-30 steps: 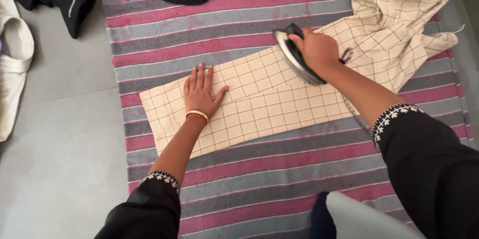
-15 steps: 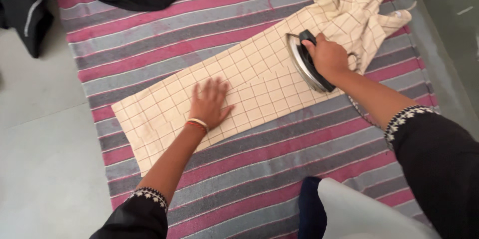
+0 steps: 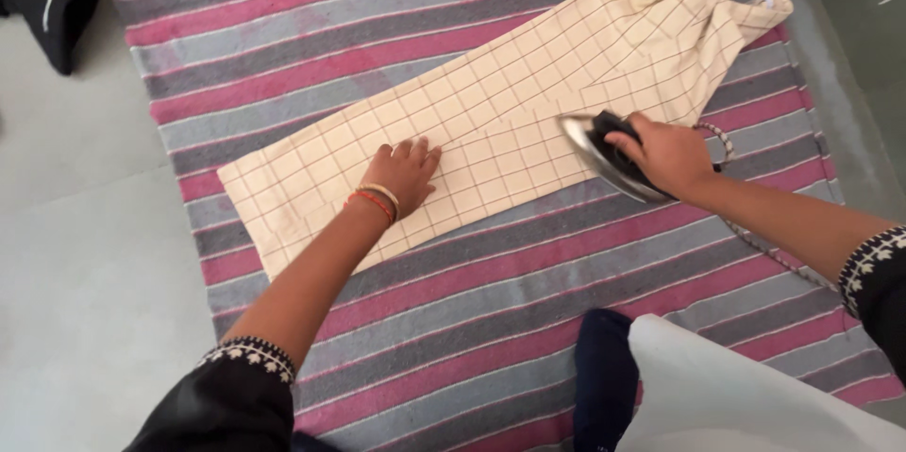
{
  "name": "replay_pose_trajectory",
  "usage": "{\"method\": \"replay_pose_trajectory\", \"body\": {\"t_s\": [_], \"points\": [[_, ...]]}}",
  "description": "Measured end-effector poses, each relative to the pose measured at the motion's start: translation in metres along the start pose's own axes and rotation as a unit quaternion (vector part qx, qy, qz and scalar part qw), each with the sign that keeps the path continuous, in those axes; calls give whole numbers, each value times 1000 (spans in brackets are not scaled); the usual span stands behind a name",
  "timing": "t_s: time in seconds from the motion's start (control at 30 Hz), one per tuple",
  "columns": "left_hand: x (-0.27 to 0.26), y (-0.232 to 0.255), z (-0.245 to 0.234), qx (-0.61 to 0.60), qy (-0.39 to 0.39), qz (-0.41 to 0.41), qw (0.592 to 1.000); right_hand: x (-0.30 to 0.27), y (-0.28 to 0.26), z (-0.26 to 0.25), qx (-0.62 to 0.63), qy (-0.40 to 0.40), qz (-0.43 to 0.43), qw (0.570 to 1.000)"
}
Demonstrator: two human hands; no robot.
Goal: The person irons a checkered shirt laid out on a striped mat on the floor. They use an electric iron to smooth the fabric, repeatedly moving the iron back and forth over the shirt's body and sleeves. The person adjusts the shirt's position several times to reach different areas.
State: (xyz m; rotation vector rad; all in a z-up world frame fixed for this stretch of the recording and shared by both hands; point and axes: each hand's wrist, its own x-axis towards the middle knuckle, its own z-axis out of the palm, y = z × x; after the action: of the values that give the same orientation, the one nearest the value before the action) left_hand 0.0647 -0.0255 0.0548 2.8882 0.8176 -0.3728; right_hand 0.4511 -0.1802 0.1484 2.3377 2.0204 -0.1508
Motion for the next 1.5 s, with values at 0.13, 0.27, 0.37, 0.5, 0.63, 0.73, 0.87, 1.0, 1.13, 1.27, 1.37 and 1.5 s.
{"method": "replay_pose_trajectory", "body": {"t_s": [0.13, 0.27, 0.37, 0.5, 0.63, 0.73, 0.87, 1.0, 1.13, 1.27, 1.37, 1.5], "points": [[-8, -15, -10, -111, -13, 2, 994, 2, -29, -1, 18, -1, -140, 990], [-15, -23, -24, -148, -56, -32, 987, 8, -68, 1, 9, -20, -231, 973], [-19, -27, -26, -154, -36, -37, 987, 5, -103, 2, 21, -24, -277, 960], [-15, -32, -23, -201, -36, -53, 978, 3, -152, 8, 54, 14, -319, 946], [-6, -36, -19, -272, -21, -77, 959, 9, -199, 11, 70, -12, -347, 935], [-3, -38, -21, -328, 46, -71, 941, 11, -235, 14, 72, -47, -364, 928], [1, -32, -38, -448, 87, -149, 877, 19, -250, 14, 86, -34, -394, 915], [5, -20, -47, -523, 213, -200, 801, 35, -229, 13, 73, -1, -387, 919], [17, -7, -35, -488, 291, -182, 803, 51, -184, 10, 108, 19, -298, 948], [31, 14, -25, -465, 301, -177, 813, 60, -137, 5, 60, 34, -205, 976], [34, 28, -18, -449, 268, -172, 835, 63, -103, 0, 64, 27, -121, 990], [34, 38, -3, -323, 166, -208, 908, 71, -61, 1, 25, 26, -25, 999]]}}
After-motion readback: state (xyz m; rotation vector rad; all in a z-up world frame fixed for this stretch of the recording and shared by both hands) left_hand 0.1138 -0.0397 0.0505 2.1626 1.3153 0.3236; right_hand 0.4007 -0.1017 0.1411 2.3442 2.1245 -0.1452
